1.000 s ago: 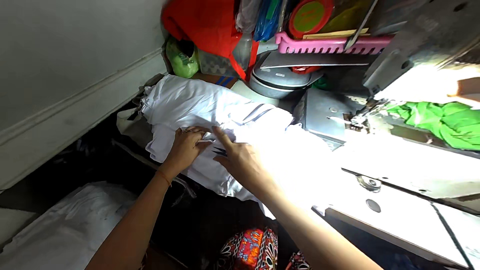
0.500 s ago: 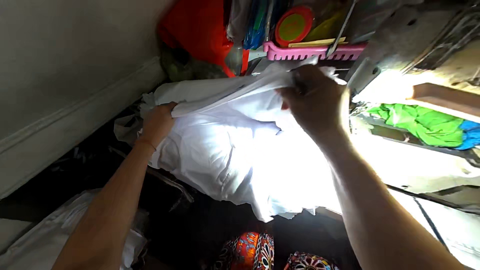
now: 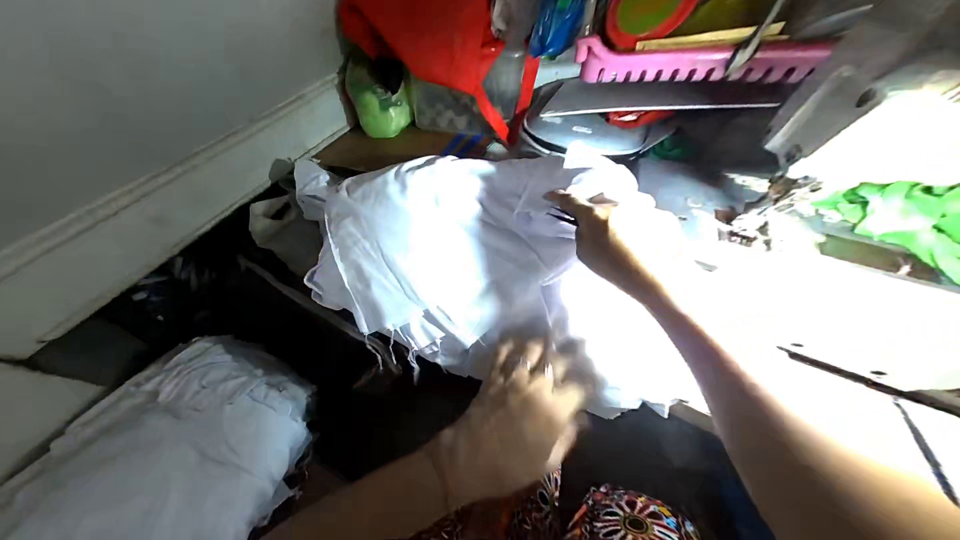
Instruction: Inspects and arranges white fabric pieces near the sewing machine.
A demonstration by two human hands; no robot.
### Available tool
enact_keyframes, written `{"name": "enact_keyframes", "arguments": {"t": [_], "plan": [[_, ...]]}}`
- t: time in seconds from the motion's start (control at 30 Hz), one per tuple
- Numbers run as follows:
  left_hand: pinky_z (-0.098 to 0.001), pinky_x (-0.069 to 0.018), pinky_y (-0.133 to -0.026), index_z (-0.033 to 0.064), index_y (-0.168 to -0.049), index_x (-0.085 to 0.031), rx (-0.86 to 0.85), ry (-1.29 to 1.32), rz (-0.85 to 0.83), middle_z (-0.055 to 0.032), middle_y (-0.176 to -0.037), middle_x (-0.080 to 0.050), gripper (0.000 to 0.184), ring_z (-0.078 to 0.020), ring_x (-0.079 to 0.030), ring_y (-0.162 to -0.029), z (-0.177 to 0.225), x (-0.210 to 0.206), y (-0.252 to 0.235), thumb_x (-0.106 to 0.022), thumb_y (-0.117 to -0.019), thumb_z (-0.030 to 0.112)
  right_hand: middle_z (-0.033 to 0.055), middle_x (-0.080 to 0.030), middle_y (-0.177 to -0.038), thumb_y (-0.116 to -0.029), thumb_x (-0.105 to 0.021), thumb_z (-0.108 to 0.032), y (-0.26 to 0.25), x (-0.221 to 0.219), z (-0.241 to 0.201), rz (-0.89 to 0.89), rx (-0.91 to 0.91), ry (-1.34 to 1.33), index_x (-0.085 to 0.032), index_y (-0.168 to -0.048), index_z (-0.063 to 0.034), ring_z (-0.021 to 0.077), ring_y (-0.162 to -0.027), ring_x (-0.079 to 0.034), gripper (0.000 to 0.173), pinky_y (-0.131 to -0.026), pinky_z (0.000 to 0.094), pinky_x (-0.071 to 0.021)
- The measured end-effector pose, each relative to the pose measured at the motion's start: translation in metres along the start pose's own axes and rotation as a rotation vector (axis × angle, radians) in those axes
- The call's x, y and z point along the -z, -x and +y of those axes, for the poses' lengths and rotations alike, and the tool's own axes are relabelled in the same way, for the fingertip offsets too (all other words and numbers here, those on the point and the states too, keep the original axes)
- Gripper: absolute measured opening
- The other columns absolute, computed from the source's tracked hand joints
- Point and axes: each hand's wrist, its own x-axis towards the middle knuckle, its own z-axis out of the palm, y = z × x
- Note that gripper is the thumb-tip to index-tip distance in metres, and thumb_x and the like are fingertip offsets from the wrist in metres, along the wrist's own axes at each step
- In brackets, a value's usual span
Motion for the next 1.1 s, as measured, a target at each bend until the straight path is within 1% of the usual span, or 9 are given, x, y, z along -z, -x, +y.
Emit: {"name": "enact_keyframes", "arguments": {"t": [0.1,0.17,0.3,0.43,0.5,0.57,0.8,0.97,1.1], "plan": [[-0.0488,-0.0435,-0.112,0.0075,-0.123,-0.072,-0.071,0.458,-0.202,-0.0148,-0.142,-0.06,0.027,-0.0295,-0.054,-0.135,-0.018,-0.007,0.063,-0.064,-0.099,0.017,0.0222,-0.069,-0.098,-0.1035,-0.05,-0.001,0.043,-0.002,-0.021,0.062,0.074,-0.275,-0.063,-0.136,-0.0079,0.0393,-0.081,-0.068,0.036,-0.07,0.0577,-0.0527],[-0.04,-0.0501,-0.107,-0.0001,-0.112,-0.075,0.11,0.676,-0.214,-0.0177,-0.131,-0.066,0.022,-0.0257,-0.062,-0.124,-0.042,-0.009,0.1,-0.063,-0.0998,0.013,0.0065,-0.063,-0.081,-0.1048,-0.049,-0.008,0.075,-0.027,-0.022,0.015,0.138,-0.621,-0.067,-0.123,-0.0046,0.0155,-0.066,-0.058,0.026,-0.062,0.0347,-0.0505],[-0.0311,-0.0589,-0.079,0.002,-0.106,-0.064,0.672,0.954,0.338,-0.0007,-0.094,-0.067,0.021,-0.0098,-0.067,-0.082,-0.074,0.004,0.14,-0.049,-0.1052,0.017,-0.0133,-0.055,-0.074,-0.1036,-0.047,-0.023,0.133,-0.07,-0.032,-0.439,-0.023,-1.219,-0.069,-0.117,-0.016,-0.0048,-0.059,-0.047,0.027,-0.054,0.0145,-0.0413],[-0.028,-0.0584,-0.066,0.008,-0.116,-0.055,0.885,1.05,0.874,0.0007,-0.095,-0.063,0.03,-0.0099,-0.064,-0.071,-0.091,0.028,0.128,-0.029,-0.1107,0.023,-0.0102,-0.061,-0.084,-0.1034,-0.052,-0.025,0.151,-0.093,-0.055,-0.499,-0.065,-1.265,-0.07,-0.116,-0.0123,-0.0037,-0.065,-0.05,0.025,-0.058,0.0165,-0.0431],[-0.028,-0.0582,-0.061,0.0068,-0.129,-0.054,0.902,1.059,0.819,-0.0053,-0.111,-0.065,0.039,-0.0138,-0.067,-0.075,-0.096,0.037,0.119,-0.026,-0.1116,0.028,-0.0067,-0.064,-0.092,-0.1051,-0.052,-0.032,0.149,-0.093,-0.064,-0.547,-0.007,-1.21,-0.069,-0.119,-0.0129,-0.0013,-0.075,-0.056,0.029,-0.069,0.0192,-0.0475],[-0.0279,-0.0582,-0.057,0.0057,-0.133,-0.053,0.919,1.079,0.675,-0.0088,-0.114,-0.068,0.042,-0.0157,-0.07,-0.074,-0.094,0.043,0.106,-0.028,-0.1119,0.033,-0.0092,-0.054,-0.08,-0.1072,-0.046,-0.033,0.145,-0.094,-0.072,-0.57,0.018,-1.193,-0.068,-0.12,-0.0155,-0.0019,-0.064,-0.047,0.031,-0.059,0.018,-0.0415],[-0.0212,-0.052,-0.056,0.0077,-0.088,-0.058,0.784,1.116,0.548,0.0038,-0.063,-0.05,0.026,-0.0058,-0.052,-0.054,-0.091,0.04,0.084,-0.045,-0.1086,0.015,-0.0129,-0.045,-0.071,-0.1102,-0.03,-0.048,0.133,-0.088,-0.09,-0.571,0.105,-1.286,-0.064,-0.134,-0.0184,-0.0029,-0.057,-0.037,0.05,-0.053,0.0163,-0.034],[-0.0203,-0.0502,-0.058,0.008,-0.092,-0.064,0.726,1.072,0.563,0.0057,-0.071,-0.055,0.027,-0.0039,-0.053,-0.059,-0.089,0.033,0.104,-0.044,-0.1081,0.016,-0.0029,-0.071,-0.104,-0.1073,-0.041,-0.051,0.119,-0.08,-0.101,-0.359,0.177,-0.88,-0.07,-0.127,-0.02,0.0075,-0.09,-0.066,0.046,-0.08,0.0351,-0.0555],[-0.0206,-0.051,-0.061,0.009,-0.092,-0.065,0.689,1.078,0.558,0.0057,-0.074,-0.057,0.027,-0.0041,-0.055,-0.061,-0.087,0.034,0.112,-0.045,-0.1082,0.018,0.0021,-0.071,-0.085,-0.1006,-0.056,-0.04,0.115,-0.085,-0.123,-0.04,0.267,-0.494,-0.074,-0.108,-0.0156,0.0182,-0.069,-0.069,0.031,-0.057,0.0412,-0.0552]]}}
